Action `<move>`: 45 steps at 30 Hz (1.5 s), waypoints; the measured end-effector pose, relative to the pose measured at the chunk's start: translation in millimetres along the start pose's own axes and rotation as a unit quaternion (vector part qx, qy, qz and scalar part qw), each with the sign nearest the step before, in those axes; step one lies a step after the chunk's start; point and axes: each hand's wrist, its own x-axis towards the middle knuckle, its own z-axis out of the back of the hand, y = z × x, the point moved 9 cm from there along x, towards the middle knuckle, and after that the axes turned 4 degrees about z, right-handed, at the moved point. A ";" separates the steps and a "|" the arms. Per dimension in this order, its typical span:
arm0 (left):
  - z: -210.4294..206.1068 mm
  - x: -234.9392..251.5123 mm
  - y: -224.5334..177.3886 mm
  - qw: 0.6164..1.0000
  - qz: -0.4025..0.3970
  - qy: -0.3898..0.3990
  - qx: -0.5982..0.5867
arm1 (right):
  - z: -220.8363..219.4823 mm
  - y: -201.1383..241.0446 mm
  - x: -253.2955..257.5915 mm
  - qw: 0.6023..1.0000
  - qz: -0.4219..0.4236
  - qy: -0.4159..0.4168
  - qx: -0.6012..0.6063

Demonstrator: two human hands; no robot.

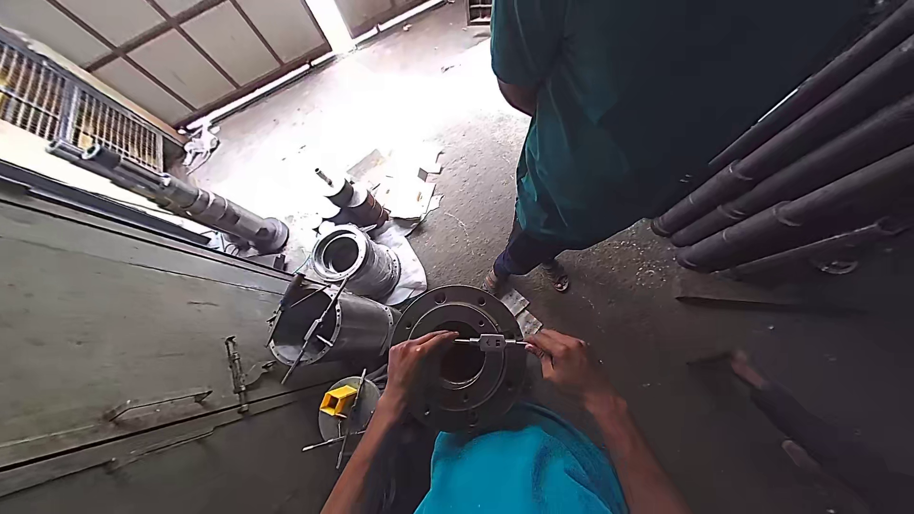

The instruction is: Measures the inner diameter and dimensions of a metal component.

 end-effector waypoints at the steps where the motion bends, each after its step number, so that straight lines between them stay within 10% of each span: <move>1: 0.8 -7.7 -4.6 1.000 0.019 0.006 -0.001 | -0.9 -6.5 7.3 1.000 0.015 0.010 0.009; 11: -12.7 -67.8 -85.1 0.998 0.036 -0.043 0.023 | -22.9 16.4 120.4 0.976 0.201 0.084 0.024; 20: 6.7 -32.8 -28.6 0.998 0.044 -0.034 0.013 | 6.2 -8.5 44.9 0.998 0.023 0.060 -0.022; 28: -5.9 33.4 -2.7 0.992 -0.110 -0.064 -0.013 | -11.0 53.9 -27.6 0.978 -0.109 -0.043 -0.171; 35: -1.1 21.7 -2.5 0.995 -0.071 -0.044 -0.052 | -2.6 18.0 -15.0 0.988 -0.099 0.081 -0.089; 40: -5.5 -53.7 -35.3 0.998 0.027 -0.051 -0.037 | 4.9 -10.3 47.6 0.999 -0.010 -0.038 -0.023; 45: -1.3 -49.0 -31.4 0.996 0.038 -0.085 -0.008 | 10.7 -4.8 56.4 0.999 0.011 0.044 -0.018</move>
